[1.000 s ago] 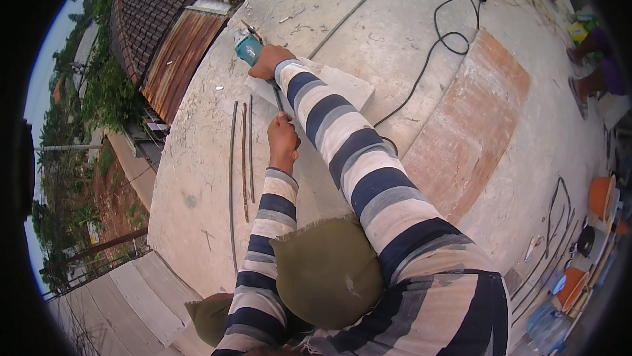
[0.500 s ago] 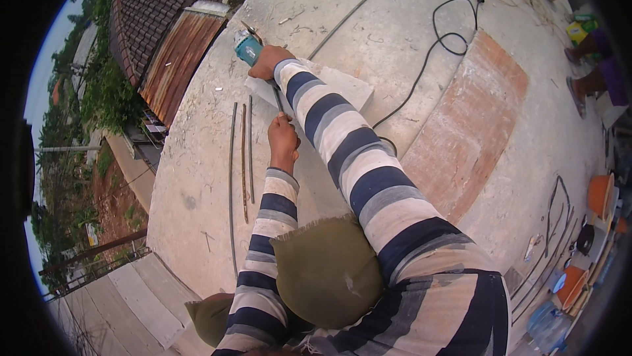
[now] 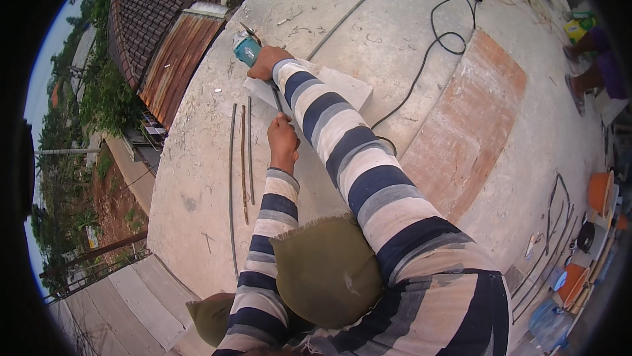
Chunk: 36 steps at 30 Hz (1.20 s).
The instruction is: The person plugs in an angle grinder and cuts several metal rods to length on a concrete rooftop. They position each rod on a block, cut it, and set the pieces aside.
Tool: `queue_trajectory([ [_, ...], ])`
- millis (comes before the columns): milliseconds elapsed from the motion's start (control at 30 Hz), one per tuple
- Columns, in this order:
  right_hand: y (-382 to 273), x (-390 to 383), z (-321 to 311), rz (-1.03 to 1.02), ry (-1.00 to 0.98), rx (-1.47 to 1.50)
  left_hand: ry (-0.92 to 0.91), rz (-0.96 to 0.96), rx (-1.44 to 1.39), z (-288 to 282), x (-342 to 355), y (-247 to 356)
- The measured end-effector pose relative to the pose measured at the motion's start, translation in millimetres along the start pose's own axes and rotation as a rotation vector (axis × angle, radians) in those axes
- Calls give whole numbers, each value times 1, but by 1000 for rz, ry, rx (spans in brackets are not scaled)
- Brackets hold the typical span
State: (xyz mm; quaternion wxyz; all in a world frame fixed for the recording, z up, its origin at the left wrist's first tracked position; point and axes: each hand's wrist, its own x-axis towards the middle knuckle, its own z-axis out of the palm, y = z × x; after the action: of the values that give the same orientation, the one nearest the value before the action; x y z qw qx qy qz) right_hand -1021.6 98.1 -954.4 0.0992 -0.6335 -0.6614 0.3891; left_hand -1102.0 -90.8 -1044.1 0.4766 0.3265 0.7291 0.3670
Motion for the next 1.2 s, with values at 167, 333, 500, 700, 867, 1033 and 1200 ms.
queue_trajectory([
  [167, -1, -1, -1, -9, 0, 2, 6, 24, -7, 0, 3, -3],
  [333, -8, -4, -3, 11, -21, -8, 24, 51, 17, -1, 6, -7],
  [500, -1, -4, -5, 23, -18, -27, -10, -24, -26, 4, -6, 6],
  [700, -9, -8, -6, 18, -24, -24, 17, 17, -17, 1, 3, -2],
  [867, -9, -8, -6, 10, -24, -28, 34, 37, -21, 3, 5, -6],
  [1033, -7, -5, -5, 20, -22, -25, 23, 33, 0, 4, 1, -1],
  [1200, -11, -6, -4, 21, -25, -24, 35, 33, 0, 1, 3, -3],
])
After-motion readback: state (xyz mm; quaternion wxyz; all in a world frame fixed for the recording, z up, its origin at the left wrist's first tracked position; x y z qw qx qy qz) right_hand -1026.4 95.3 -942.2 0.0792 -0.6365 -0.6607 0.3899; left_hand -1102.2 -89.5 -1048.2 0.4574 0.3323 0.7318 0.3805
